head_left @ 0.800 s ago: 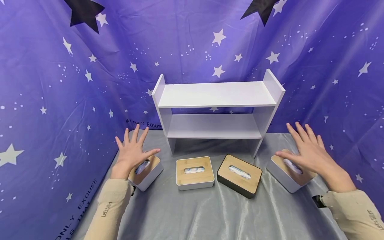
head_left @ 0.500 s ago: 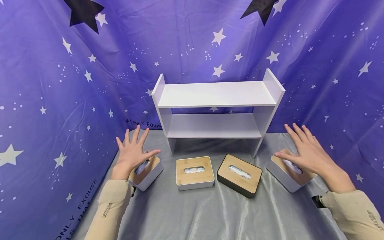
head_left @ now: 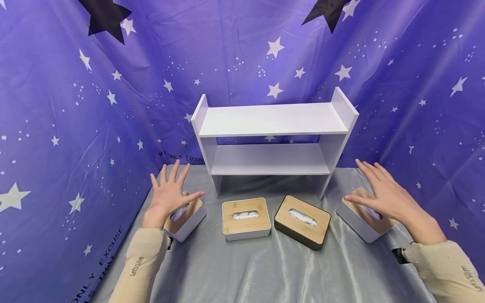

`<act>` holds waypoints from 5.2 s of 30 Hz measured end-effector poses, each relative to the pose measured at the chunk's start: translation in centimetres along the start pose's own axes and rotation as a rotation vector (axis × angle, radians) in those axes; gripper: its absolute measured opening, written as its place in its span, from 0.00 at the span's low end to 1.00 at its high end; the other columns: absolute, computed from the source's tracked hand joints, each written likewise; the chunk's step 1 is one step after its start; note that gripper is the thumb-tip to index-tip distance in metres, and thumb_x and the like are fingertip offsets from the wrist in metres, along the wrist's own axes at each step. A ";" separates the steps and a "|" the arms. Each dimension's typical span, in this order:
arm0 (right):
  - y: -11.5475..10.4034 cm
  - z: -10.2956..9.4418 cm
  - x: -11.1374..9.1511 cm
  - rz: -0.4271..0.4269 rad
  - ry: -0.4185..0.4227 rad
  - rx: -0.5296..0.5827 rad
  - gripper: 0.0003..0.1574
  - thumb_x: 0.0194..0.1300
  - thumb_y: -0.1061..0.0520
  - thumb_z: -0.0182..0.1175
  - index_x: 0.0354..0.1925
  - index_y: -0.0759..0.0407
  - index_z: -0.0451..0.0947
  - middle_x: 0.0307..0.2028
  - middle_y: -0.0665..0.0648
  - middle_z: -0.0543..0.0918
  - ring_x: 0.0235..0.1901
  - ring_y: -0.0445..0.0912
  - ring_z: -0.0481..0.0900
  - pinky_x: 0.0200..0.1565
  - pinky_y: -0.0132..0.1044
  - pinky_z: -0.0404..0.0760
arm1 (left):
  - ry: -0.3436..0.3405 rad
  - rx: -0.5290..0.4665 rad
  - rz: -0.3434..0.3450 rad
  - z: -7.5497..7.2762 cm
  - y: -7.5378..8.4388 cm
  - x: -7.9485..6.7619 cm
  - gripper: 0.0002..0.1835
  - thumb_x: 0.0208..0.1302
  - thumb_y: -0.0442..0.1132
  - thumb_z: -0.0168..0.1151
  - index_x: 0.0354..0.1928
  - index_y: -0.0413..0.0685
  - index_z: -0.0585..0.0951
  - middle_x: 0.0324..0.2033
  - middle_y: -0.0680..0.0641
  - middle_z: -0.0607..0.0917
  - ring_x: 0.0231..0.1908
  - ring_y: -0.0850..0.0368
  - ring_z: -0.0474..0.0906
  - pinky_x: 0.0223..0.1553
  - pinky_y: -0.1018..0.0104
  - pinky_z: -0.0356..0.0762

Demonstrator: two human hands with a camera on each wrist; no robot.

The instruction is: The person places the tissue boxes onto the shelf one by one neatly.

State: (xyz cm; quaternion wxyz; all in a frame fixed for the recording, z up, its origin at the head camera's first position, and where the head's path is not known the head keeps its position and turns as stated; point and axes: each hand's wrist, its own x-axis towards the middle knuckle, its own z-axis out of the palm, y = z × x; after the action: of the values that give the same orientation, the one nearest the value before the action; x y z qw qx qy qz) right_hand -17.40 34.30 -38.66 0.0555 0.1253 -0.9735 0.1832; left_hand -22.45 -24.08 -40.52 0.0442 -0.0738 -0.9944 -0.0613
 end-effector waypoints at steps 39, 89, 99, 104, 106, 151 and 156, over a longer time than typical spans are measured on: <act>-1.3 1.8 0.3 -0.101 0.017 0.010 0.64 0.52 0.36 0.74 0.76 0.58 0.56 0.70 0.73 0.64 0.66 0.74 0.62 0.58 0.76 0.62 | 0.034 -0.095 0.068 1.2 0.1 -1.2 0.54 0.56 0.69 0.65 0.77 0.49 0.58 0.77 0.38 0.56 0.74 0.34 0.54 0.69 0.35 0.64; -2.6 6.3 -0.6 -0.181 -0.003 0.231 0.49 0.56 0.46 0.74 0.69 0.61 0.67 0.64 0.69 0.75 0.61 0.68 0.73 0.54 0.67 0.76 | 0.062 -0.242 0.139 4.4 1.4 -1.7 0.47 0.56 0.55 0.72 0.75 0.47 0.63 0.71 0.38 0.68 0.69 0.36 0.66 0.63 0.36 0.72; -2.8 8.2 -0.6 -0.187 0.000 0.256 0.48 0.57 0.47 0.73 0.70 0.59 0.68 0.65 0.64 0.75 0.62 0.62 0.73 0.57 0.47 0.78 | 0.051 -0.238 0.120 5.8 1.9 -2.3 0.46 0.57 0.56 0.73 0.74 0.48 0.65 0.69 0.39 0.71 0.67 0.37 0.70 0.63 0.40 0.73; -3.0 8.8 -0.4 -0.202 0.017 0.290 0.46 0.56 0.49 0.74 0.69 0.57 0.69 0.64 0.62 0.77 0.61 0.60 0.74 0.58 0.21 0.72 | 0.065 -0.286 0.123 6.5 2.6 -2.4 0.45 0.55 0.55 0.73 0.73 0.48 0.67 0.69 0.40 0.72 0.59 0.41 0.78 0.58 0.42 0.78; -3.2 9.0 -0.4 -0.198 0.009 0.316 0.46 0.56 0.49 0.74 0.70 0.56 0.69 0.65 0.62 0.77 0.61 0.60 0.74 0.58 0.17 0.68 | 0.069 -0.300 0.124 6.8 2.9 -2.4 0.44 0.55 0.54 0.74 0.72 0.48 0.68 0.68 0.40 0.72 0.54 0.42 0.81 0.55 0.43 0.80; -9.6 16.6 1.2 -0.199 0.034 0.856 0.44 0.61 0.61 0.70 0.71 0.66 0.63 0.68 0.70 0.70 0.67 0.38 0.70 0.65 0.36 0.76 | 0.173 -0.823 0.088 14.2 8.4 -3.9 0.37 0.60 0.48 0.71 0.69 0.42 0.71 0.69 0.35 0.70 0.67 0.37 0.70 0.61 0.43 0.77; -10.2 17.6 1.4 -0.203 0.047 0.921 0.45 0.61 0.64 0.69 0.71 0.69 0.62 0.69 0.70 0.69 0.68 0.43 0.71 0.65 0.37 0.76 | 0.205 -0.866 0.065 14.6 8.8 -4.3 0.38 0.60 0.47 0.71 0.70 0.43 0.70 0.69 0.36 0.70 0.67 0.37 0.70 0.62 0.40 0.76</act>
State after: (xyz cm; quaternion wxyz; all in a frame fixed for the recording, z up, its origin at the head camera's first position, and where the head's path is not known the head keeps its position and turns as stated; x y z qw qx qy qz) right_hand -17.15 18.26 -51.28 0.0338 0.2275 -0.7722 0.5923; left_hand -18.03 -14.17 -54.38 0.1094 -0.1103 -0.8646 -0.4778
